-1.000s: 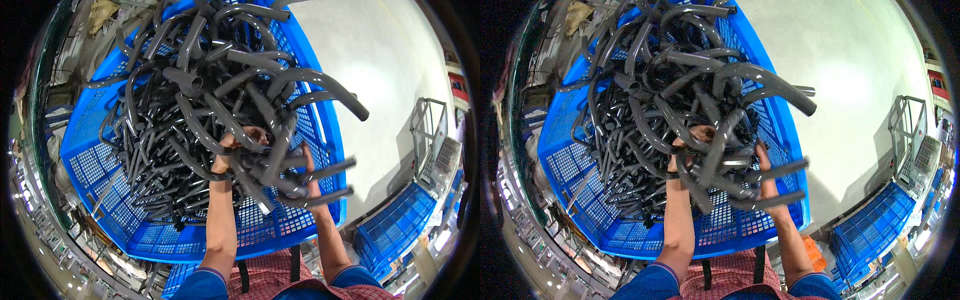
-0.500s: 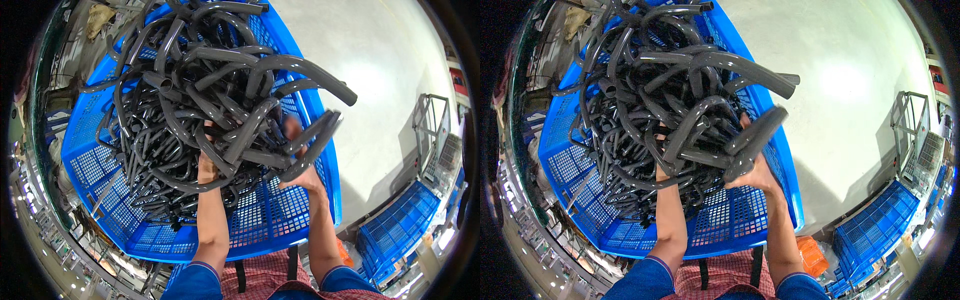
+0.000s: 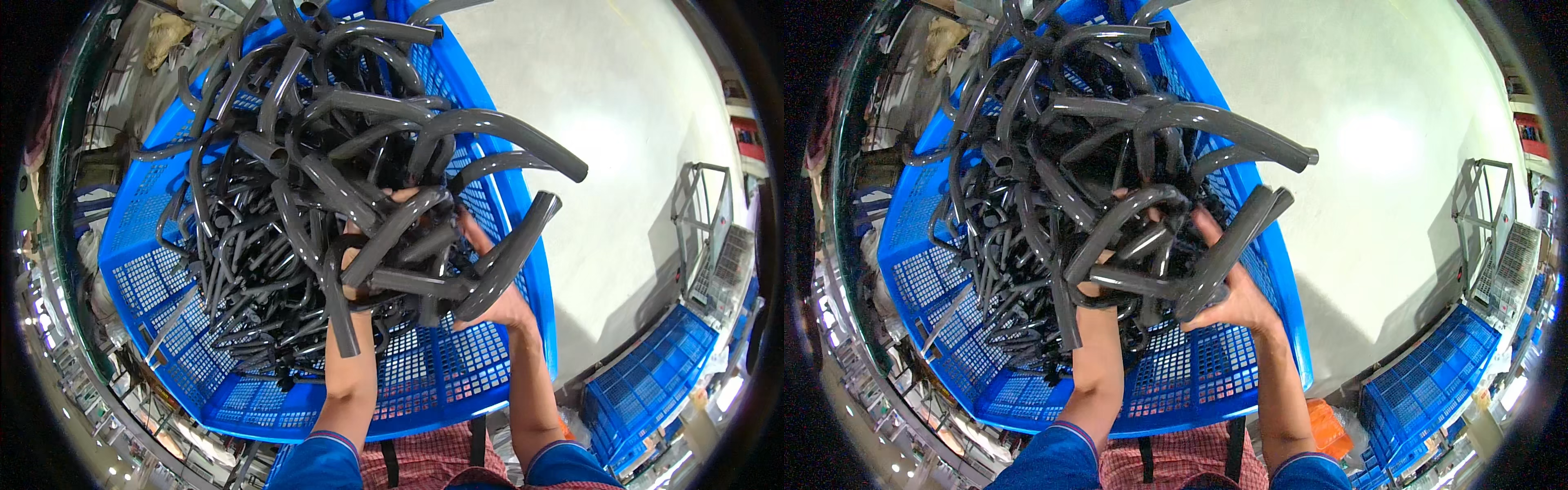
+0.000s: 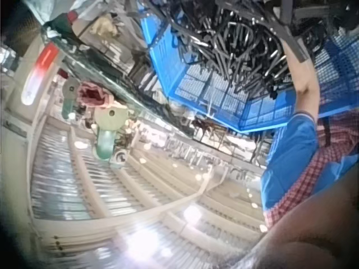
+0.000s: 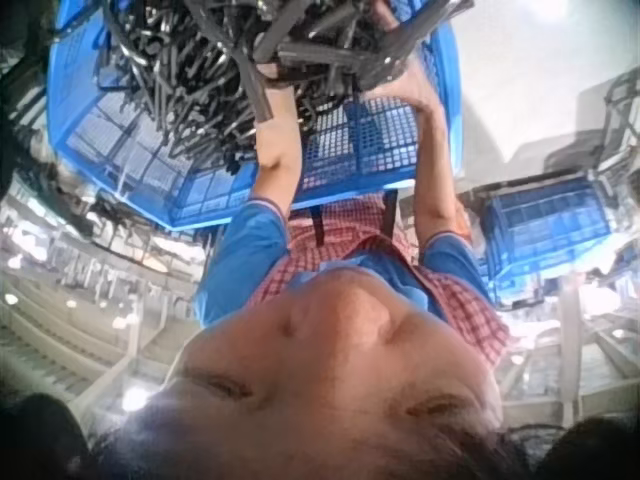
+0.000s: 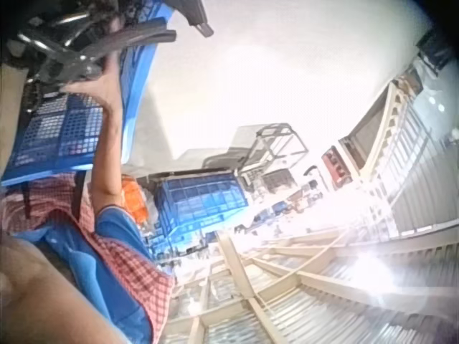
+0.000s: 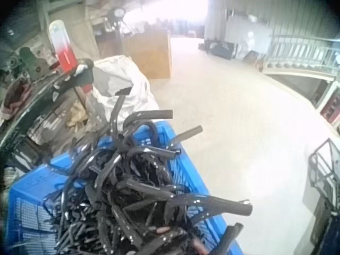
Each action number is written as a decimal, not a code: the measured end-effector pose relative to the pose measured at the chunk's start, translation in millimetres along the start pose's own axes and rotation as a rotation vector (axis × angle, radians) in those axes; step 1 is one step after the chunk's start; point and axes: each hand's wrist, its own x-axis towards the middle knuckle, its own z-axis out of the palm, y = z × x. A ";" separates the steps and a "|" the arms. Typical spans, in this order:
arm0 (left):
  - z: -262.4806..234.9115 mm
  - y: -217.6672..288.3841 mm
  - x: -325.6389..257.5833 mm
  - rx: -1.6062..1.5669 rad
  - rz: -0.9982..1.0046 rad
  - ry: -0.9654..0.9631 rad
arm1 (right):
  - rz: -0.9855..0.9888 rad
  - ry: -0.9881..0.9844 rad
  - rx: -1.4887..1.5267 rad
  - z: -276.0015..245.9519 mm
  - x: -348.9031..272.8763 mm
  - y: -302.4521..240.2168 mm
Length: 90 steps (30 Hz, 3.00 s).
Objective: The person uses a handheld electric screwdriver to attach small black plastic brackets to curved metal wiper blade arms on a green worktable. After assembling several units, the person gathers the finished wiper blades and places them into a blue plastic crate.
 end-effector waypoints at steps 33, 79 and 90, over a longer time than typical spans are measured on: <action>216.7 254.4 -254.2 0.236 0.318 -0.957 | -0.316 -0.245 0.043 254.9 -299.4 -256.4; -27.1 443.2 -1167.2 -0.202 1.681 1.188 | -0.614 -1.664 -0.085 1004.5 -569.6 -429.0; 50.1 571.9 -1410.5 0.343 1.594 2.125 | -0.467 -2.186 0.595 1181.8 -751.1 -559.5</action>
